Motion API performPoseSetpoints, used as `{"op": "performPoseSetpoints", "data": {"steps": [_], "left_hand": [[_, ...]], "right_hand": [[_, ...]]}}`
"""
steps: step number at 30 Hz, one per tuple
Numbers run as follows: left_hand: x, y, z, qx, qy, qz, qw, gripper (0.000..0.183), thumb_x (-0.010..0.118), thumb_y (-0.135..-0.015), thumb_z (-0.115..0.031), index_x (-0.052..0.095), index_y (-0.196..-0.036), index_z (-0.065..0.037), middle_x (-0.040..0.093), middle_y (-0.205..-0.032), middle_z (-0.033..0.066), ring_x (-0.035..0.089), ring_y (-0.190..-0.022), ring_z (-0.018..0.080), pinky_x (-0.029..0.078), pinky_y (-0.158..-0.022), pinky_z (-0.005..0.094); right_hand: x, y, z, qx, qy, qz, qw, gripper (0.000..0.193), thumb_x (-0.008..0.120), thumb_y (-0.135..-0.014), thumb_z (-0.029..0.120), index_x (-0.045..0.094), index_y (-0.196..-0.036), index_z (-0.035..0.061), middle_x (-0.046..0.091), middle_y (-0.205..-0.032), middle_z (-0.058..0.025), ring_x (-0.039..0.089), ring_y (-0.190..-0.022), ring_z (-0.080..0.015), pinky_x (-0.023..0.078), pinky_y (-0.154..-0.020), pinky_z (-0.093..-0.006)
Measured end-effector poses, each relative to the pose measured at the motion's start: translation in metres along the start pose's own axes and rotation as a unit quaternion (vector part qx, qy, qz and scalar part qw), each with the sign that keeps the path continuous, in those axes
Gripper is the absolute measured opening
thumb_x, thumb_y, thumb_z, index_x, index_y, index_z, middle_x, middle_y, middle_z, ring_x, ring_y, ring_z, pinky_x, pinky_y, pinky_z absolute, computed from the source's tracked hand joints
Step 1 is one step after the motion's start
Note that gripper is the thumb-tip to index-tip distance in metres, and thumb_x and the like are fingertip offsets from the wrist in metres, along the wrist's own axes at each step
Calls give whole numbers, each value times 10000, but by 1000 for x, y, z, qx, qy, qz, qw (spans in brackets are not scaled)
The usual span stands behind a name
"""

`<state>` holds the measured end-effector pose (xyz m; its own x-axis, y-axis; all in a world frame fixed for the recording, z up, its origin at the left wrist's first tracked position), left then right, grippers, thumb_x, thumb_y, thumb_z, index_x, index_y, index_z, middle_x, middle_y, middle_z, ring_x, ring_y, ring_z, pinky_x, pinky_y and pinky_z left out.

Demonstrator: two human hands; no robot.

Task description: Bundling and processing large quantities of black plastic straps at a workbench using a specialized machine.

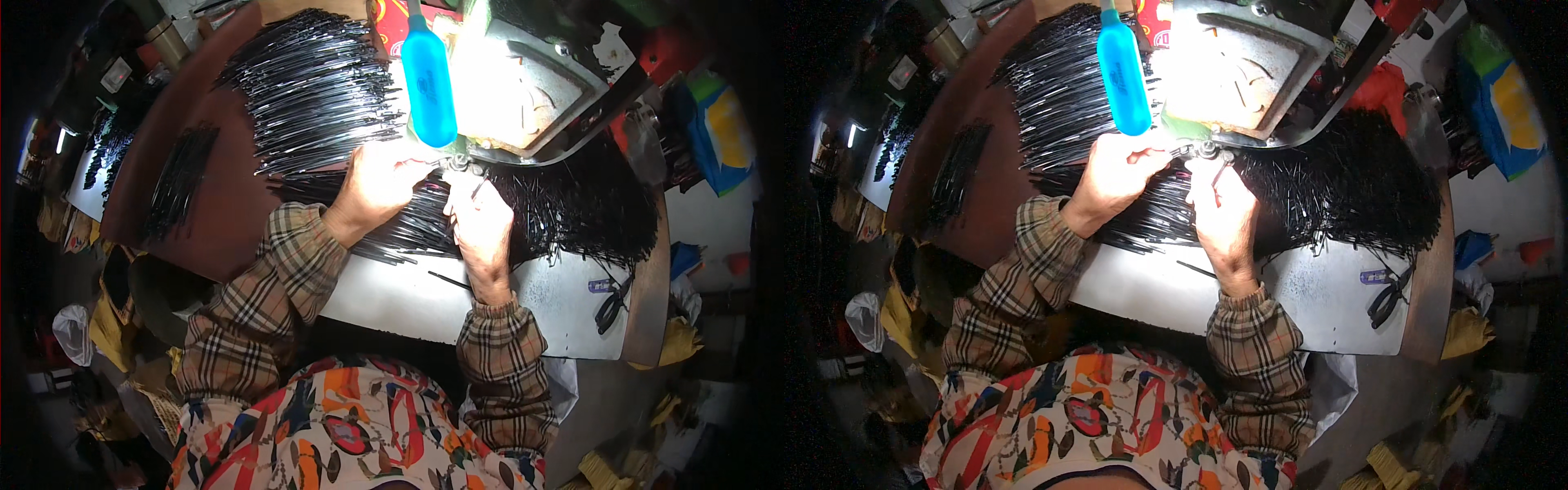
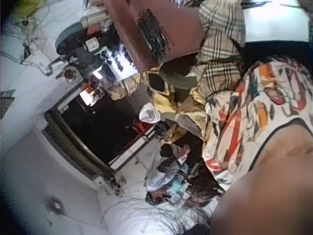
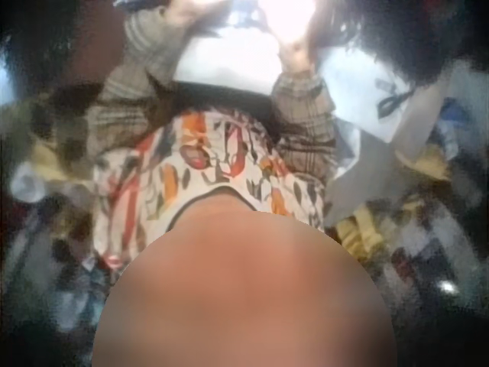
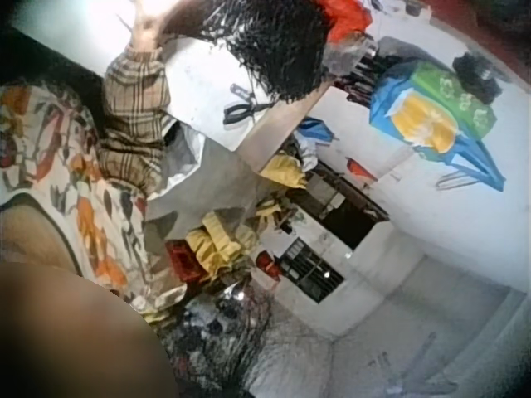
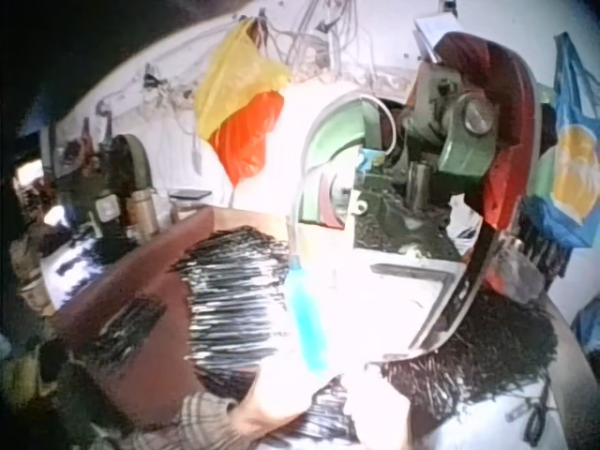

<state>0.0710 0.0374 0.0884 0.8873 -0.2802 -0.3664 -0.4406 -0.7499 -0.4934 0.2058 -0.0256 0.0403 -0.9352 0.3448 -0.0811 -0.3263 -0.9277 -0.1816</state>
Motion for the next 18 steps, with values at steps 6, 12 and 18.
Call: {"op": "performPoseSetpoints", "data": {"steps": [6, 12, 18], "left_hand": [[28, 18, 31, -217, 309, 40, 925, 129, 634, -868, -129, 662, -863, -3, 563, -655, -24, 452, -538, 16, 348, -456, 160], [31, 20, 40, -239, 288, 24, 927, 149, 631, -872, -149, 651, -871, -1, 557, -652, -19, 449, -516, 21, 347, -437, 156], [34, 19, 38, -255, 312, 31, 915, 142, 632, -849, -67, 671, -947, 27, 576, -656, -7, 481, -533, 32, 372, -458, 164]], "right_hand": [[-1, -2, -4, -12, -12, -6, 1000, 168, 526, -942, 93, 632, -1008, -20, 562, -703, 19, 452, -561, -6, 353, -476, -155], [-3, -1, -5, -6, -29, -11, 999, 170, 532, -940, 87, 629, -1024, -24, 563, -700, 20, 461, -581, -11, 366, -516, -156], [-2, -3, -12, 8, -31, 1, 999, 172, 524, -941, 83, 618, -1039, -22, 563, -701, 21, 448, -552, -4, 348, -468, -148]]}}
Point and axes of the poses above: each hand's wrist, its own y-axis away from the middle knuckle, its own x-axis out of the palm, z = x × y, the point moved 10 cm from there along -y, towards the middle knuckle
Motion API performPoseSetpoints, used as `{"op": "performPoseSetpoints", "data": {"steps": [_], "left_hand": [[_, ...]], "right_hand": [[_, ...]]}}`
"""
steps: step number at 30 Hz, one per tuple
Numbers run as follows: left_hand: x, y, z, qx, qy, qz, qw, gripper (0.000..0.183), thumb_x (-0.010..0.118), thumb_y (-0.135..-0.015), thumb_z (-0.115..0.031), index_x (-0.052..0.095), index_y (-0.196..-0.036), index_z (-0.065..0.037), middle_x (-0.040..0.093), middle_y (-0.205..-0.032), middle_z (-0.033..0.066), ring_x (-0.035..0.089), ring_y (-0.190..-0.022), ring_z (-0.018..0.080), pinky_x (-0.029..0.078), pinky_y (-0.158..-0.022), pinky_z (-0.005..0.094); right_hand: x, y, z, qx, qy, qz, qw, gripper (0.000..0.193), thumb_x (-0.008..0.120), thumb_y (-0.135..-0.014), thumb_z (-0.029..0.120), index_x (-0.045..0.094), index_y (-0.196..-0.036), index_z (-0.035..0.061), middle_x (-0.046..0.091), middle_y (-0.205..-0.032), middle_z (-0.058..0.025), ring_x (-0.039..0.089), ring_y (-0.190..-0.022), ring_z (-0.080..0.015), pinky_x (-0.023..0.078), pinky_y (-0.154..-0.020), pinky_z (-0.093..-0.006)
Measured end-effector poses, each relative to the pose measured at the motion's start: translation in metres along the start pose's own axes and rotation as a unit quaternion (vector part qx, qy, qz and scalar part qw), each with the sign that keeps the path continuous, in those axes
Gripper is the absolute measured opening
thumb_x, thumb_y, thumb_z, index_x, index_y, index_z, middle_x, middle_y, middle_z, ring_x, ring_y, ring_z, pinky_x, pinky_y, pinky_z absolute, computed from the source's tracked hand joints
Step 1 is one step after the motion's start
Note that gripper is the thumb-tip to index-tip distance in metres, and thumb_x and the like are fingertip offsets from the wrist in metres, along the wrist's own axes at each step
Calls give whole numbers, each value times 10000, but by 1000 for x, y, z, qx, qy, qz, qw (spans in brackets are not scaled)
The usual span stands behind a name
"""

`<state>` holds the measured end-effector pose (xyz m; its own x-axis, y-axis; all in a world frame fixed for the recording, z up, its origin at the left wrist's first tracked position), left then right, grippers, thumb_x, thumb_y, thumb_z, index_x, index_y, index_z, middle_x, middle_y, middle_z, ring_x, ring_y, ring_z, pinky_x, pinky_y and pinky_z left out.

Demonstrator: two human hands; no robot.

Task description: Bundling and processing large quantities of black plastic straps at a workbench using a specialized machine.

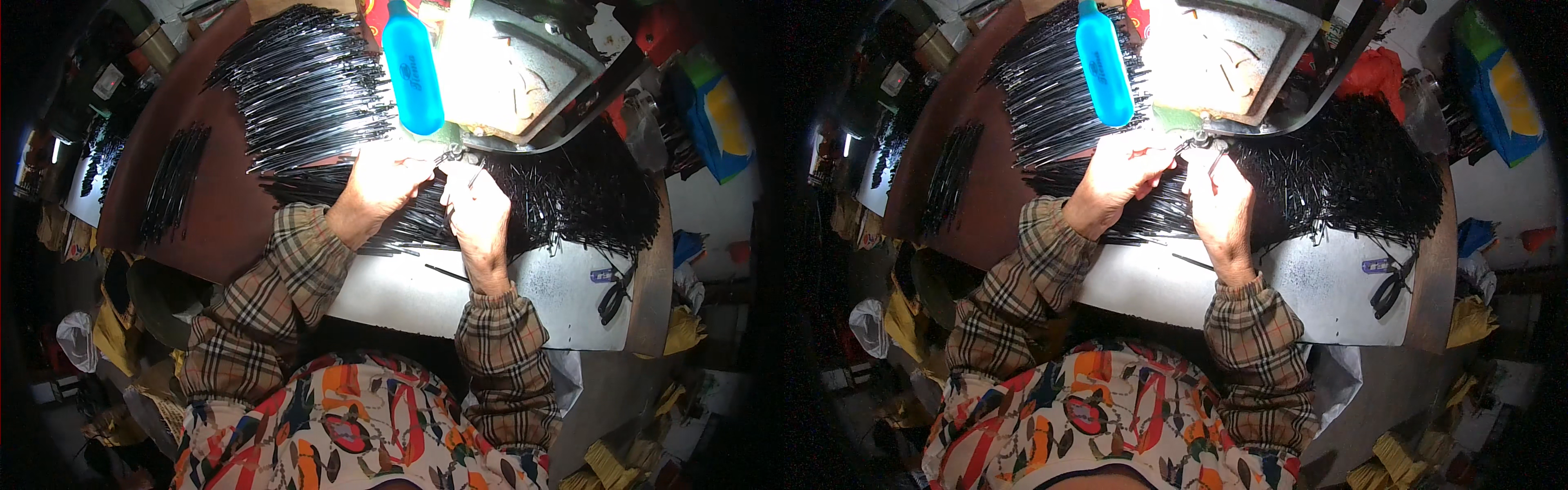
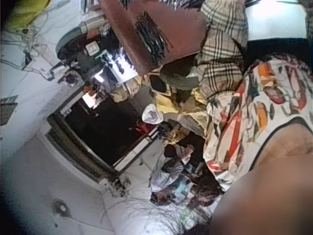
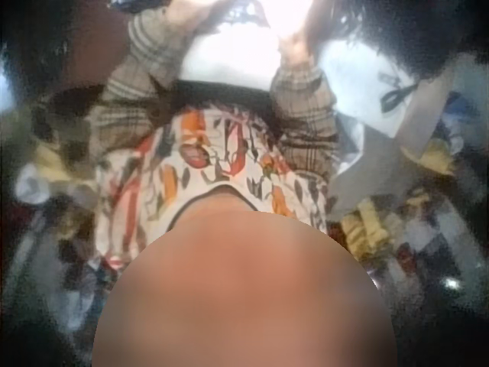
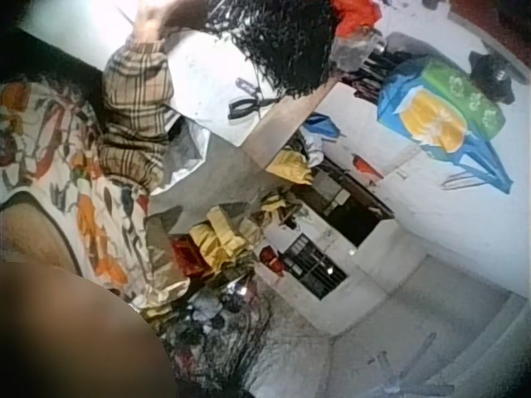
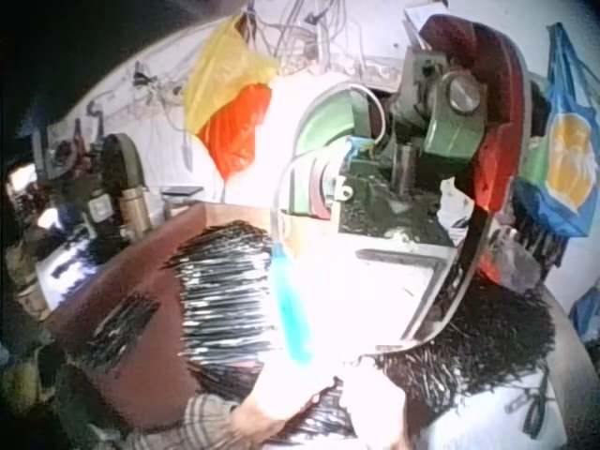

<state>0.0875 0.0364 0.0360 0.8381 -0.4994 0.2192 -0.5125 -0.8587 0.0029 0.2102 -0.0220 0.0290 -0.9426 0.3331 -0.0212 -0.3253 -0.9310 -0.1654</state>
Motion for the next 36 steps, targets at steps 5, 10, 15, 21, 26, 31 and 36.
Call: {"op": "performPoseSetpoints", "data": {"steps": [5, 10, 15, 21, 26, 31, 36], "left_hand": [[3, 0, -1, 3, -34, -17, 999, 133, 621, -850, -64, 670, -922, 37, 584, -657, 5, 485, -514, 40, 381, -446, 176], [4, -3, -13, 55, -97, -24, 993, 135, 614, -852, -84, 659, -894, 36, 596, -675, 9, 499, -539, 39, 378, -457, 178], [6, -8, -19, 141, -192, -58, 969, 149, 619, -839, -66, 664, -941, 33, 606, -691, 8, 486, -552, 31, 373, -486, 179], [17, 11, -46, 322, -338, -119, 876, 129, 551, -792, -6, 648, -875, 7, 632, -775, 173, 606, -713, 304, 479, -681, 360], [19, 13, -42, 296, -333, -116, 888, 131, 555, -787, -3, 640, -884, 18, 631, -810, 159, 605, -764, 301, 475, -707, 368], [21, 14, -44, 323, -362, -116, 867, 153, 549, -773, 3, 626, -905, 8, 610, -822, 147, 585, -781, 294, 461, -713, 371], [18, 14, -46, 330, -368, -118, 861, 163, 598, -810, 10, 668, -956, 32, 675, -844, 171, 664, -737, 237, 517, -688, 304]], "right_hand": [[0, -1, -3, -2, -60, 14, 998, 194, 520, -944, 106, 603, -1045, -37, 554, -719, 10, 433, -522, -6, 332, -429, -142], [0, -6, 1, -30, -137, 32, 990, 247, 540, -872, 74, 579, -1059, -83, 552, -743, -24, 429, -512, -18, 333, -421, -142], [1, -11, -1, -43, -134, 33, 990, 218, 524, -889, 81, 594, -1043, -56, 542, -723, 1, 436, -535, -21, 345, -449, -156], [2, -11, -8, -34, -156, 37, 987, 189, 505, -936, 119, 612, -1019, -13, 528, -715, 30, 430, -559, -15, 346, -476, -166], [-3, -12, -14, -29, -137, 33, 990, 200, 504, -931, 124, 610, -1043, -4, 537, -731, 30, 428, -561, -12, 345, -475, -162], [-3, -14, -5, -43, -167, 21, 985, 230, 546, -869, 53, 599, -1058, -68, 569, -735, -30, 458, -515, -34, 344, -413, -155], [-6, -15, -10, -29, -154, 14, 988, 234, 545, -868, 47, 596, -1064, -70, 570, -741, -32, 454, -519, -32, 345, -426, -151]]}}
Point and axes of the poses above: each hand's wrist, its own y-axis away from the middle knuckle, its own x-axis out of the palm, z = x × y, the point moved 10 cm from there along -y, towards the middle knuckle
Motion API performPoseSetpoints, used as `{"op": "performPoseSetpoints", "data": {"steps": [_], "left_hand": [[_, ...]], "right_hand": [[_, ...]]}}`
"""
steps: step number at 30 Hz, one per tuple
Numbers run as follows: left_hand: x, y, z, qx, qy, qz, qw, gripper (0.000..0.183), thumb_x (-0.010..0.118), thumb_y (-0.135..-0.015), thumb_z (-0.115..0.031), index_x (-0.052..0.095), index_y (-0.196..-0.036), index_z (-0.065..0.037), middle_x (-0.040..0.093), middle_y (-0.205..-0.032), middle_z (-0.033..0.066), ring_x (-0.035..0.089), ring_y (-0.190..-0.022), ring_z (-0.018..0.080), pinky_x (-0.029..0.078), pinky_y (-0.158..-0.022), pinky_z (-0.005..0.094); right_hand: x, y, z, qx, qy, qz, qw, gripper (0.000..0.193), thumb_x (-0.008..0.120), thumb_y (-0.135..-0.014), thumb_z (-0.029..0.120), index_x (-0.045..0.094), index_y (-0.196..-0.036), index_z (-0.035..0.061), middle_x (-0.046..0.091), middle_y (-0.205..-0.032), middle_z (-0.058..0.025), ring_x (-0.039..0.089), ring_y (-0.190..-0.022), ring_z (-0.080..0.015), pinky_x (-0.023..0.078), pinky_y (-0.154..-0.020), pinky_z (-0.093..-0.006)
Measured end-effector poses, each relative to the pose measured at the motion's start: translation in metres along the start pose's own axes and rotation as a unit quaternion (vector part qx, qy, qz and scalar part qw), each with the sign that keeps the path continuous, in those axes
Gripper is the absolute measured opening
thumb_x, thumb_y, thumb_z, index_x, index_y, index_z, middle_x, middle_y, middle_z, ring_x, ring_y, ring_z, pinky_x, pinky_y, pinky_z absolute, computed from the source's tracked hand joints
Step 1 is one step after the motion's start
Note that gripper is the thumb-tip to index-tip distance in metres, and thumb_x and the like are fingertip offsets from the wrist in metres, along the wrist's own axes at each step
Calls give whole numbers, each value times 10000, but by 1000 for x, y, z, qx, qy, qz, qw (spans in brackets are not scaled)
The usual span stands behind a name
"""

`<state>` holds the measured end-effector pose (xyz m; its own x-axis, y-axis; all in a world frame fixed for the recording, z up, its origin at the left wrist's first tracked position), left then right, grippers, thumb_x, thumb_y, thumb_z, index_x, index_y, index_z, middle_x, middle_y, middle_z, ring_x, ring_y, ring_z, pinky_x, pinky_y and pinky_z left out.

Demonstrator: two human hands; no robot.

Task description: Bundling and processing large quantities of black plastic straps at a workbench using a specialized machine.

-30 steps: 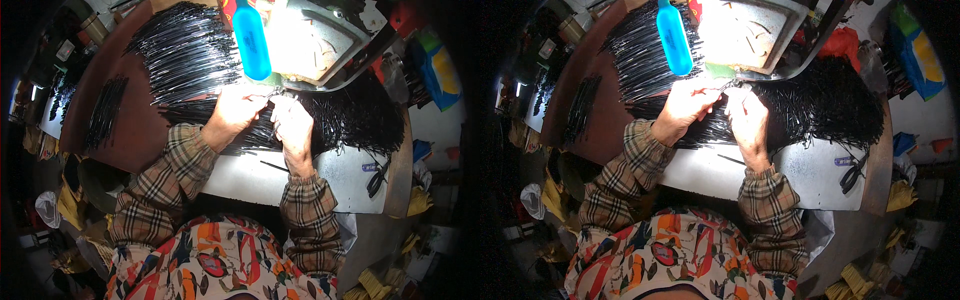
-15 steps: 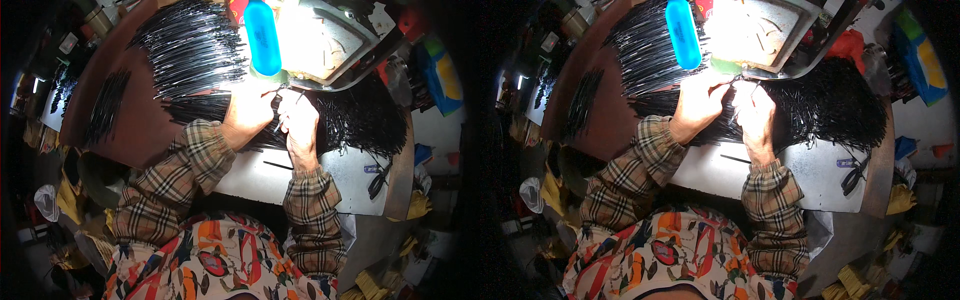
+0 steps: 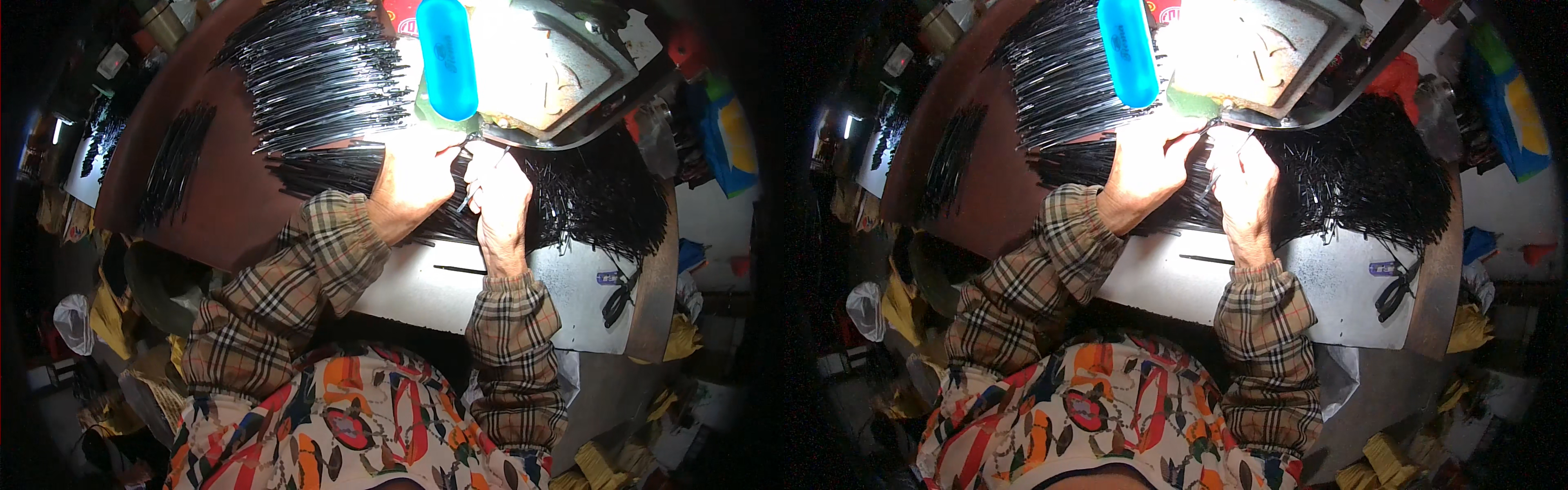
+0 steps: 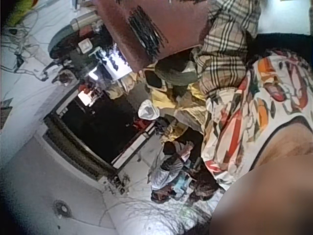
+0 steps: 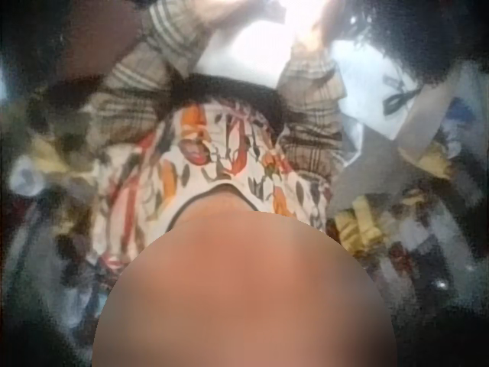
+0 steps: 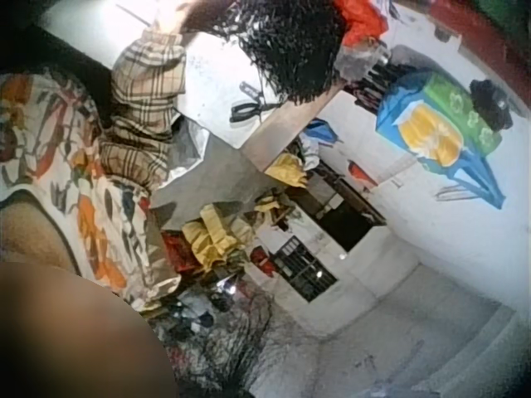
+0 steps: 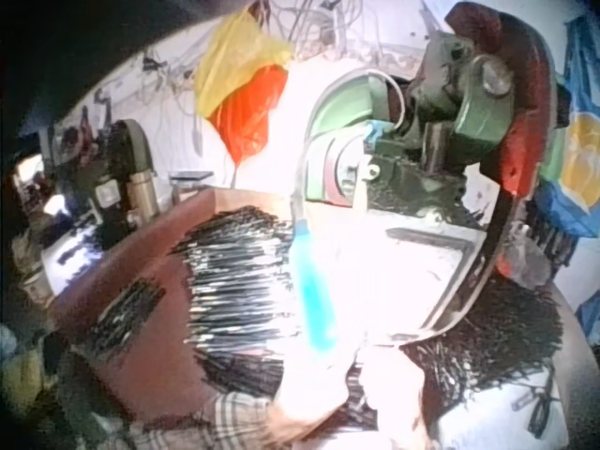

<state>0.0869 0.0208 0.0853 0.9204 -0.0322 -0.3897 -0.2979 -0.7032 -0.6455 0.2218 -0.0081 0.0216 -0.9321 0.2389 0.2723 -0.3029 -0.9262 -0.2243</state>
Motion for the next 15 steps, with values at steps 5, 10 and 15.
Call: {"op": "performPoseSetpoints", "data": {"steps": [5, 10, 15], "left_hand": [[10, 2, 0, 10, 58, -5, 998, 144, 532, -709, 38, 582, -842, 17, 550, -766, 161, 543, -722, 323, 441, -672, 394], [0, 6, 3, -8, 56, 21, 998, 253, 573, -783, 75, 638, -1025, 47, 660, -907, 179, 652, -812, 244, 512, -738, 299], [4, 5, -5, 40, 5, 18, 999, 208, 502, -680, 38, 556, -880, 33, 526, -794, 186, 534, -738, 344, 447, -700, 390]], "right_hand": [[-6, 2, 4, -5, 36, 5, 999, 187, 520, -921, 80, 620, -1046, -18, 544, -721, 24, 427, -553, -13, 330, -466, -157], [6, -1, 3, 27, -19, 24, 999, 179, 521, -920, 72, 619, -1023, -36, 538, -718, 24, 423, -552, -16, 326, -467, -160], [1, -5, 5, 30, 41, 48, 998, 245, 572, -903, 133, 611, -1079, -32, 552, -718, 5, 400, -500, -6, 305, -415, -147]]}}
Point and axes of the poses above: each hand's wrist, its own y-axis away from the middle knuckle, its own x-axis out of the palm, z = x × y, the point moved 10 cm from there along -y, towards the middle knuckle
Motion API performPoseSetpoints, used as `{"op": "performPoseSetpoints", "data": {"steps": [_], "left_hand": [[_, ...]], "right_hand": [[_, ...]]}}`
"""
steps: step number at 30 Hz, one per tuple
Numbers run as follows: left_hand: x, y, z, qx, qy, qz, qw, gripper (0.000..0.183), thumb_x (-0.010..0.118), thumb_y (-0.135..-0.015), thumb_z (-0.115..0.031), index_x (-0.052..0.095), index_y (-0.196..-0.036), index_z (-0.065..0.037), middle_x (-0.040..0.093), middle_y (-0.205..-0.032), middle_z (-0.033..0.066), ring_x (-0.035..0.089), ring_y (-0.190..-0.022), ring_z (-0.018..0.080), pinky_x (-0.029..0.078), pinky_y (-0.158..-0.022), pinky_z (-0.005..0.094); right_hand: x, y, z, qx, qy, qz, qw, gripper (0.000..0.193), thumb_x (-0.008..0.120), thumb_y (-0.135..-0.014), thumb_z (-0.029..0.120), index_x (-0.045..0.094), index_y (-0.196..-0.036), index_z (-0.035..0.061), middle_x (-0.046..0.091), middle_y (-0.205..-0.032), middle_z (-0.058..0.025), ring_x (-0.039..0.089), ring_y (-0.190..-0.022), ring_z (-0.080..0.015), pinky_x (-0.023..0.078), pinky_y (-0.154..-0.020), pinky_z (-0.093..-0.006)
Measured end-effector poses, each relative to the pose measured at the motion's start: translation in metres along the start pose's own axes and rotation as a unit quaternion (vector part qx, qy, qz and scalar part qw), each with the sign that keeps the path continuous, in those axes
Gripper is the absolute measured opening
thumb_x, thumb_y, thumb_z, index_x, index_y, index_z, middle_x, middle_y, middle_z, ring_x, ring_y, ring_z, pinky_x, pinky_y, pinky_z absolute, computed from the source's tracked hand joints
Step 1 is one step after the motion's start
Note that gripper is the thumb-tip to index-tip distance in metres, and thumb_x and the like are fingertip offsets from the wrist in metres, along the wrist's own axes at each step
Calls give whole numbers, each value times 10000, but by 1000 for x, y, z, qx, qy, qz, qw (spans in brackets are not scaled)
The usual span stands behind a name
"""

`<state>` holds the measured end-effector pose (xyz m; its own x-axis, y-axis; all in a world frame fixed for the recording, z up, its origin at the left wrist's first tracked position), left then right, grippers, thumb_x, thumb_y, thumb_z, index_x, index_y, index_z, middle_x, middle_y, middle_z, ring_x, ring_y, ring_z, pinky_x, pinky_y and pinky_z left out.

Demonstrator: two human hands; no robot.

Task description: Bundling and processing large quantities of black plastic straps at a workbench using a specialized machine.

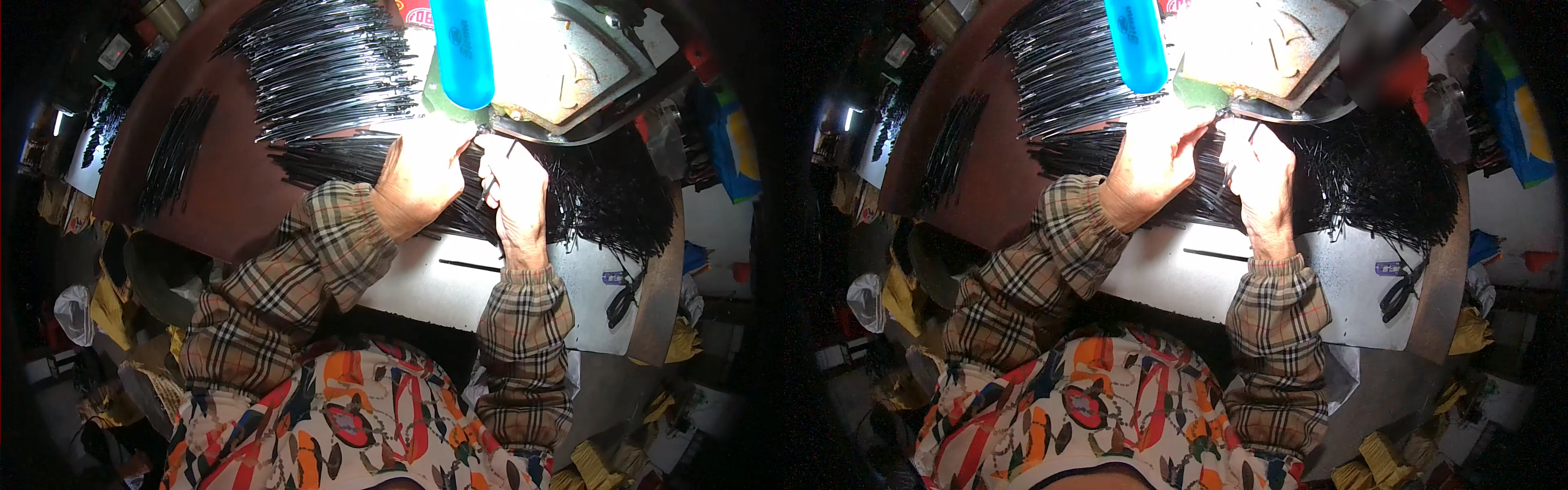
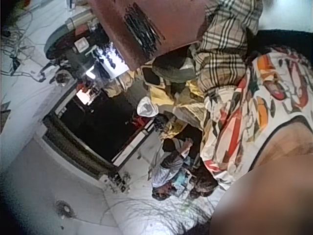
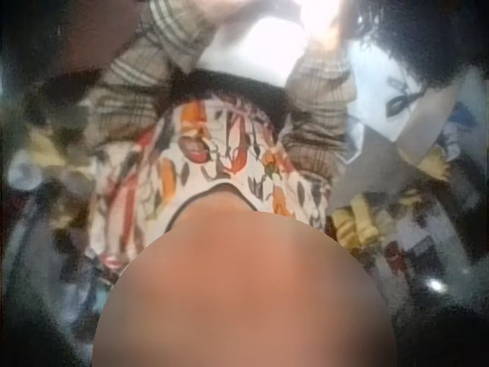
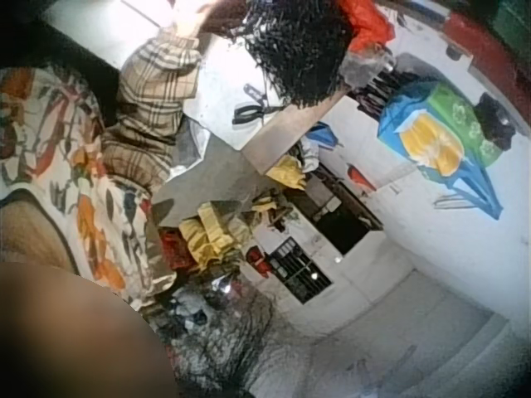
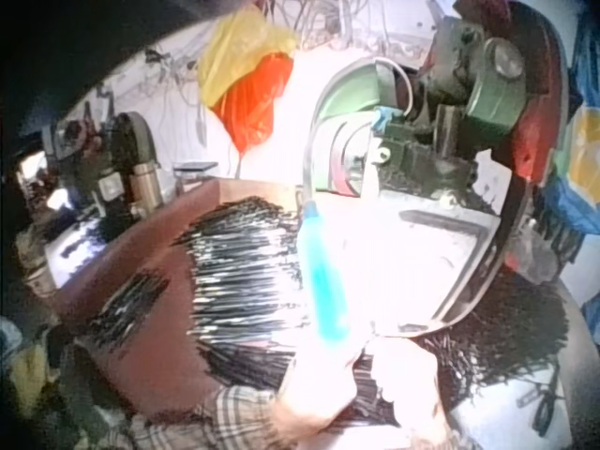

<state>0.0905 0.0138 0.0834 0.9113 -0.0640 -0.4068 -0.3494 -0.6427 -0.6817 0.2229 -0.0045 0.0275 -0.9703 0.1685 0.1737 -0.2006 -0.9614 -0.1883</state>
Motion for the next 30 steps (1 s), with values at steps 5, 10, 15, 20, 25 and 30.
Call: {"op": "performPoseSetpoints", "data": {"steps": [5, 10, 15, 20, 25, 30], "left_hand": [[10, 3, 20, -79, 181, 18, 980, 207, 498, -669, 38, 559, -867, 32, 537, -805, 189, 549, -761, 355, 445, -693, 411], [-4, -4, -10, 30, -78, 51, 995, 232, 551, -663, 11, 555, -895, 16, 553, -823, 172, 562, -788, 341, 456, -708, 418], [11, 2, -18, 57, -220, 100, 969, 354, 605, -647, -17, 553, -996, 13, 573, -852, 161, 574, -811, 333, 471, -734, 426], [6, 5, -21, 94, -191, 74, 974, 437, 606, -648, -15, 554, -1080, 32, 588, -914, 176, 574, -837, 339, 465, -768, 420], [4, 8, -30, 167, -187, 23, 968, 460, 601, -654, -12, 548, -1108, 37, 587, -916, 183, 569, -847, 346, 462, -784, 422], [6, 1, -21, 107, -181, 90, 974, 452, 600, -665, -15, 552, -1112, 34, 583, -922, 173, 568, -847, 336, 468, -775, 410]], "right_hand": [[-1, 2, 0, 6, 13, -4, 1000, 209, 554, -903, 130, 615, -1024, -29, 540, -701, 18, 412, -531, -7, 315, -445, -152], [5, -2, 7, 58, 16, 19, 998, 180, 567, -894, 155, 623, -958, -3, 524, -659, 33, 411, -498, 0, 300, -413, -152], [1, -1, -1, 114, -5, 21, 993, 232, 607, -881, 146, 625, -1042, -20, 542, -643, 7, 342, -398, 13, 237, -334, -153], [1, -2, -3, 70, -57, 33, 995, 223, 613, -875, 132, 628, -1034, -23, 531, -635, 11, 352, -399, 13, 245, -331, -150], [0, -2, 3, 62, -45, 33, 997, 223, 616, -872, 116, 625, -1037, -32, 537, -642, 7, 371, -408, 5, 260, -335, -151], [0, 0, -12, 101, -43, 14, 994, 170, 608, -876, 128, 625, -950, -23, 566, -691, -31, 453, -437, -39, 346, -363, -179]]}}
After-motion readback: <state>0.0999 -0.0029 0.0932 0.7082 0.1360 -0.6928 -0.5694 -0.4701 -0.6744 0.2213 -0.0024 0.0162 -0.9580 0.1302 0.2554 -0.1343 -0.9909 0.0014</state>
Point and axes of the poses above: each hand's wrist, its own y-axis away from the middle knuckle, its own x-axis out of the palm, z = x × y, the point moved 10 cm from there along -y, towards the middle knuckle
